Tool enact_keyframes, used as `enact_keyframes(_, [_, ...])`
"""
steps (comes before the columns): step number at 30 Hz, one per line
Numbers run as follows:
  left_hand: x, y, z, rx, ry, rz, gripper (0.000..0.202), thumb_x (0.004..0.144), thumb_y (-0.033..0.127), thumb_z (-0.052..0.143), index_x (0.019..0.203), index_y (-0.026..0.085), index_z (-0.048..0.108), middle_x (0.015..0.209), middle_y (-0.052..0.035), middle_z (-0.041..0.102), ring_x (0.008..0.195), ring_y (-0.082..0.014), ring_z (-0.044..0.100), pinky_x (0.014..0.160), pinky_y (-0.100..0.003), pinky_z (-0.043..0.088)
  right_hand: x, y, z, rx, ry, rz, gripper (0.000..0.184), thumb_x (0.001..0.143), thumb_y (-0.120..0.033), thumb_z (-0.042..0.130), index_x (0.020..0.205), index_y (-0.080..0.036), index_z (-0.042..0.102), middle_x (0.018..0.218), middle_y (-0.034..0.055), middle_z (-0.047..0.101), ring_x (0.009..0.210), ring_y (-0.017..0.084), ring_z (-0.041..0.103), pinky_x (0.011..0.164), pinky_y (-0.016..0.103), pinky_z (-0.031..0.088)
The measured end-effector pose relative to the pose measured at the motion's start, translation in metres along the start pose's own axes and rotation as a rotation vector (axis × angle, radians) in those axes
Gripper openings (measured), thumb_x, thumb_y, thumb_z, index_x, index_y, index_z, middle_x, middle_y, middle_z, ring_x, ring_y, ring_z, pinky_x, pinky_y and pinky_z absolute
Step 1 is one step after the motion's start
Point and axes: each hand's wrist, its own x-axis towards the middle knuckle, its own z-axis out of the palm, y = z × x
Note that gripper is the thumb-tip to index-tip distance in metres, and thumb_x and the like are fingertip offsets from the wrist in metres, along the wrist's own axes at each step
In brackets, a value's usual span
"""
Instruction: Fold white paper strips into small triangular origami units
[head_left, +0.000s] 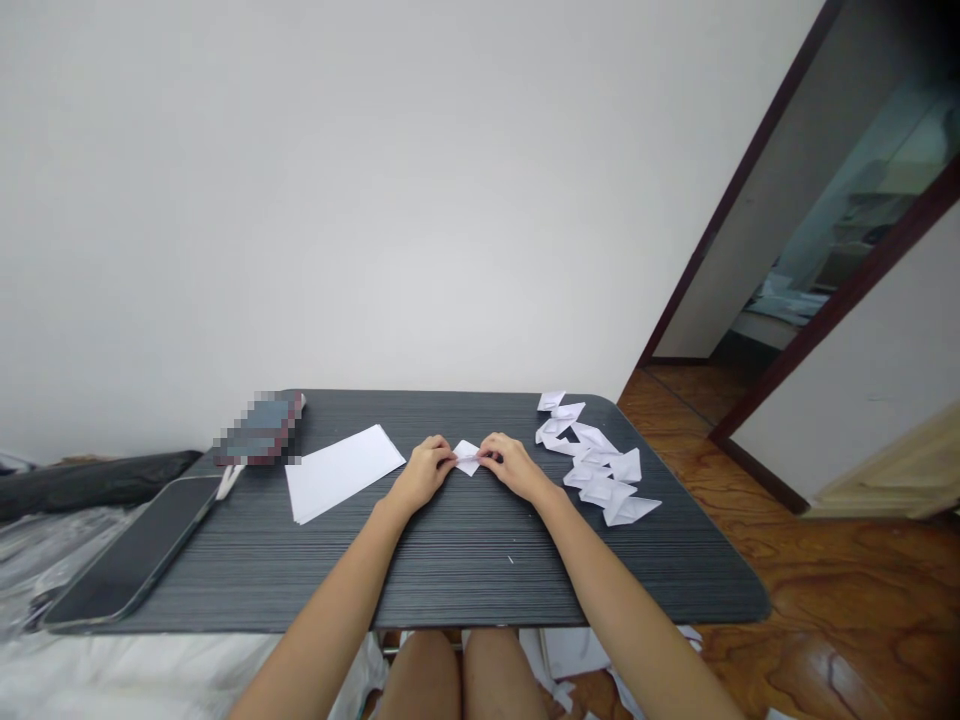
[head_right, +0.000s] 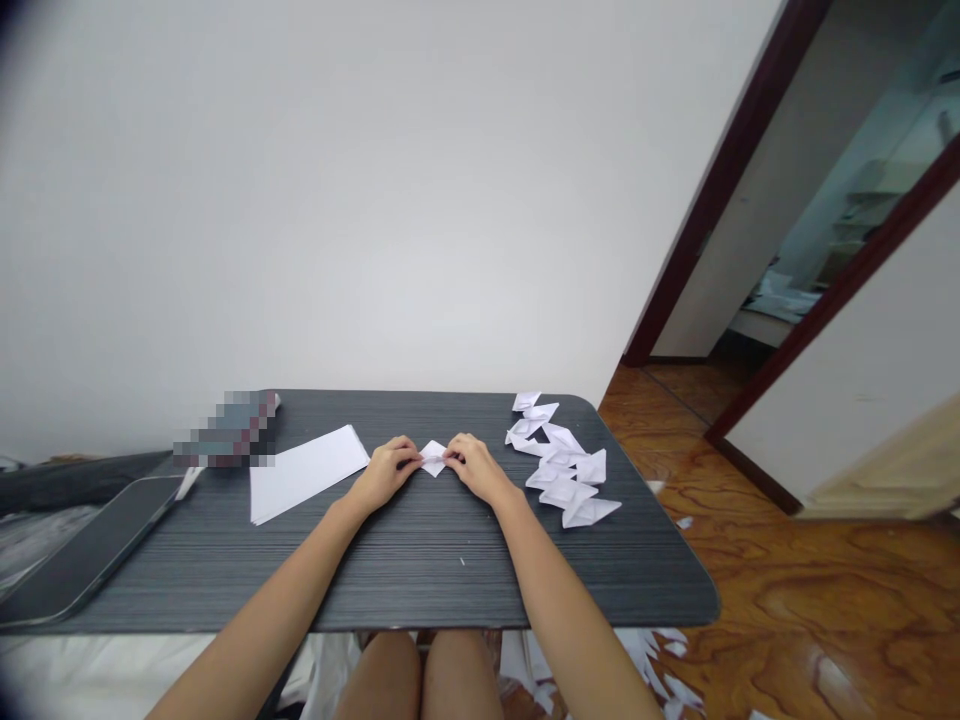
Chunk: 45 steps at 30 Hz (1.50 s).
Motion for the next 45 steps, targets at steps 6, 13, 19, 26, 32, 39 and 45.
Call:
enact_keyframes(6, [0.001,0.001,-0.001,-0.037,0.018,-0.094,0.015,0.073,0.024,0.052,0.069,0.017,0.065,0.067,-0.0028,0.053,0.062,-0.0128,0.049,0.06,-0.026,0.04,0.002,0.0,0.002,-0.016,0.048,0.094,0.01,0.072,-0.018,0.053,0.064,-0.015,0.058,0.07,0.0013,0.054,0.063,0.011,0.046,0.063,0.024,0.037])
enact_keyframes(13, [0.002,0.0,0.0,-0.024,0.074,-0.201,0.013,0.071,0.021,0.053,0.065,0.017,0.064,0.062,-0.0019,0.055,0.056,-0.012,0.048,0.057,-0.025,0.038,0.003,0.001,0.004,0.018,0.005,0.079,0.003,0.069,-0.016,0.054,0.072,-0.016,0.057,0.074,0.0007,0.051,0.064,0.01,0.045,0.061,0.023,0.037])
enact_keyframes(19, [0.001,-0.002,-0.001,-0.045,0.079,-0.188,0.01,0.07,0.018,0.053,0.067,0.017,0.063,0.063,-0.0014,0.054,0.056,-0.0121,0.048,0.059,-0.026,0.04,0.001,-0.002,0.001,0.021,0.023,0.087,0.006,0.071,-0.014,0.05,0.068,-0.016,0.055,0.068,0.0002,0.051,0.059,0.01,0.044,0.057,0.022,0.035])
enact_keyframes(26, [0.002,-0.002,0.0,-0.037,0.072,-0.213,0.012,0.068,0.012,0.053,0.062,0.016,0.062,0.061,-0.0013,0.051,0.057,-0.0128,0.048,0.06,-0.027,0.04,0.002,-0.002,0.003,-0.045,0.023,0.093,0.007,0.071,-0.018,0.051,0.071,-0.016,0.058,0.065,-0.0003,0.05,0.057,0.01,0.043,0.056,0.022,0.034])
enact_keyframes(32, [0.002,0.0,0.005,0.036,0.081,-0.297,0.008,0.065,0.012,0.054,0.06,0.015,0.059,0.064,-0.0025,0.048,0.065,-0.0157,0.048,0.065,-0.031,0.04,0.013,0.003,0.008,-0.133,-0.007,0.214,0.014,0.071,-0.022,0.052,0.061,-0.015,0.058,0.061,0.0023,0.056,0.057,0.012,0.048,0.056,0.023,0.034])
enact_keyframes(39, [0.001,-0.002,0.01,0.149,0.062,-0.284,0.013,0.071,0.017,0.049,0.06,0.014,0.053,0.067,-0.0051,0.047,0.072,-0.019,0.046,0.069,-0.034,0.039,0.026,0.002,0.007,-0.213,-0.136,0.31,0.016,0.068,-0.023,0.053,0.056,-0.015,0.059,0.057,0.0052,0.06,0.055,0.014,0.054,0.052,0.023,0.033])
enact_keyframes(45, [0.003,0.003,0.012,0.31,0.01,-0.329,0.012,0.071,0.012,0.043,0.062,0.012,0.052,0.07,-0.0081,0.05,0.075,-0.0198,0.045,0.073,-0.034,0.036,0.033,-0.005,0.005,-0.32,-0.298,0.405,0.016,0.071,-0.025,0.049,0.067,-0.014,0.061,0.068,0.0063,0.063,0.064,0.014,0.057,0.055,0.021,0.035])
